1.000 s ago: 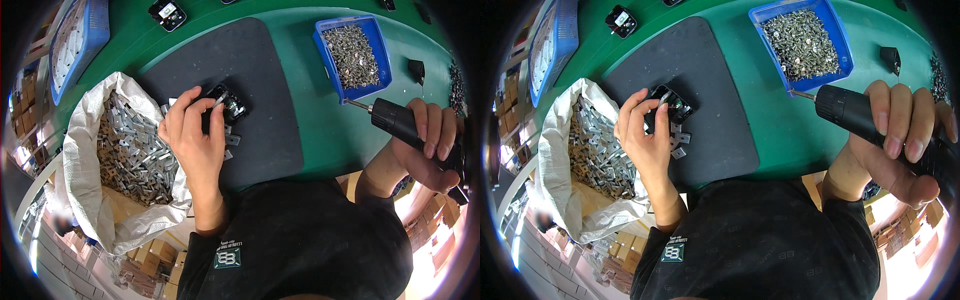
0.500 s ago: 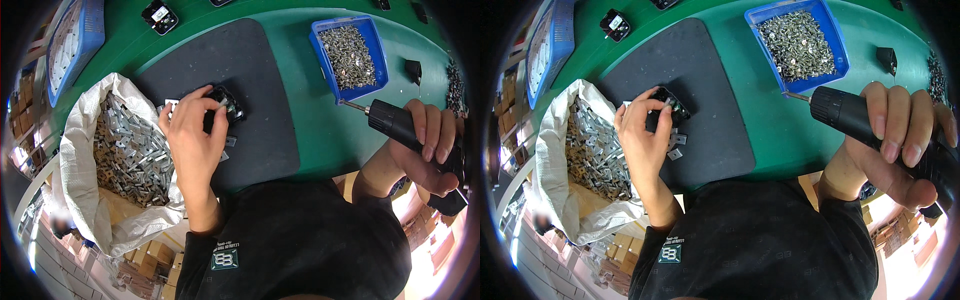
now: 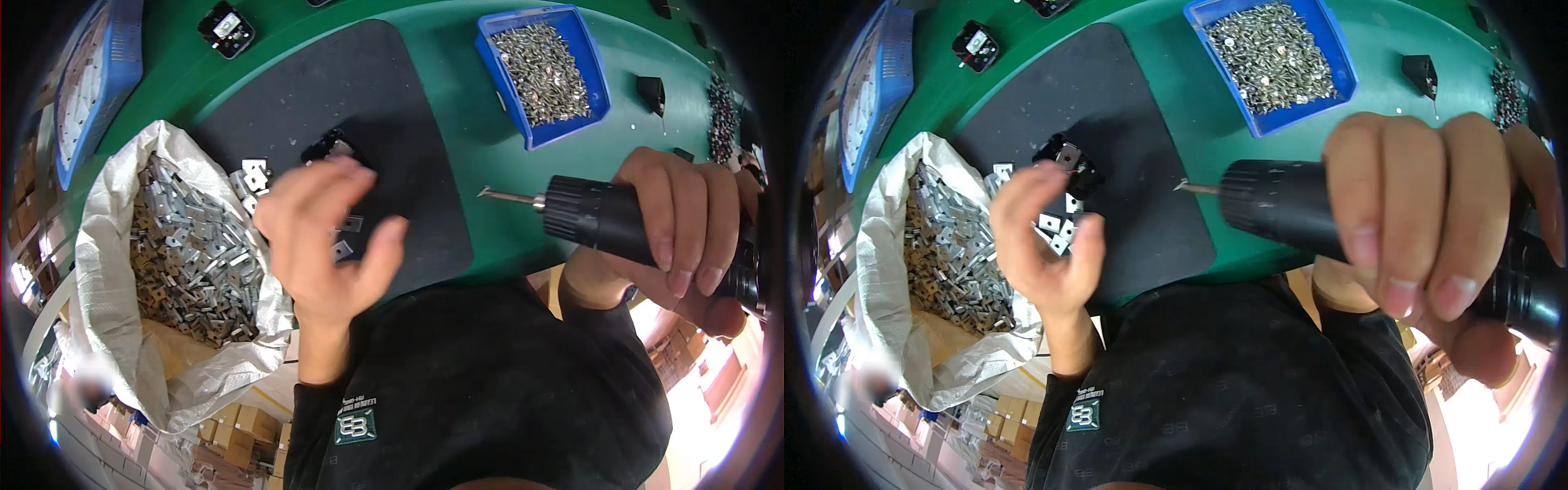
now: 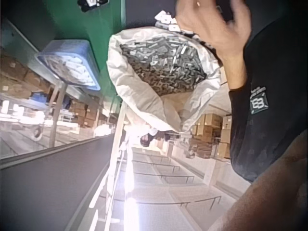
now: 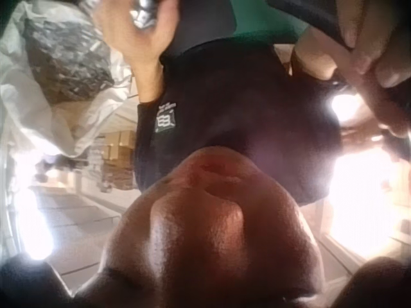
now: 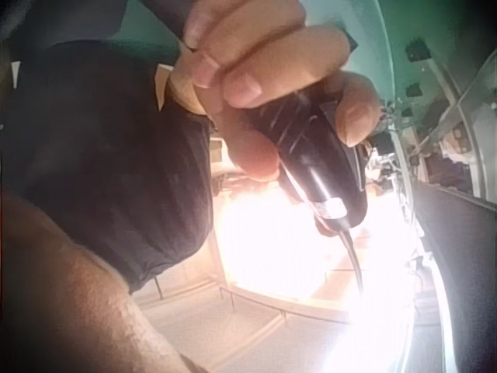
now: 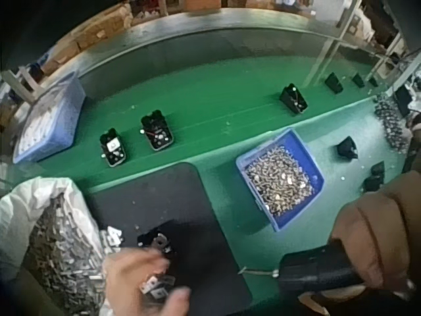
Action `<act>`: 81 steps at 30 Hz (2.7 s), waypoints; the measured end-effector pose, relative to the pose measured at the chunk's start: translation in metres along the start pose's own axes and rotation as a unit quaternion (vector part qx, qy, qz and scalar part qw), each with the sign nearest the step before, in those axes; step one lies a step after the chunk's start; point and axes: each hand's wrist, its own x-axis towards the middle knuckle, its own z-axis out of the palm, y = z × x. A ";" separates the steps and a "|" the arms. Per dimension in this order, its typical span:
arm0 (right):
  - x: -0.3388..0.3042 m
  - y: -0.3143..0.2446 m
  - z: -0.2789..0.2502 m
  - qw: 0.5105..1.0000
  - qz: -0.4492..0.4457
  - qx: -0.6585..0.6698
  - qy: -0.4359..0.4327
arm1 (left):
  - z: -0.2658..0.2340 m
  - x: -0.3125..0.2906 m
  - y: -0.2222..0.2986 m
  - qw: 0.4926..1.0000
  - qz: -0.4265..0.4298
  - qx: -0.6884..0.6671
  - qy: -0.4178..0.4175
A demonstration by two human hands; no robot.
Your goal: Assembling electronic components using an electric screwdriver at a factory workstation.
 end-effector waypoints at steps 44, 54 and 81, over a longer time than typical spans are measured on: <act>0.017 0.044 0.029 0.969 0.030 0.141 -0.199 | 0.028 -0.041 -0.006 0.947 0.047 -0.299 0.104; 0.018 0.038 0.023 0.960 0.029 0.150 -0.234 | 0.032 -0.041 -0.002 0.944 0.025 -0.311 0.109; 0.018 0.019 0.019 0.975 0.115 0.065 -0.177 | 0.008 -0.027 -0.010 0.988 0.082 -0.125 0.026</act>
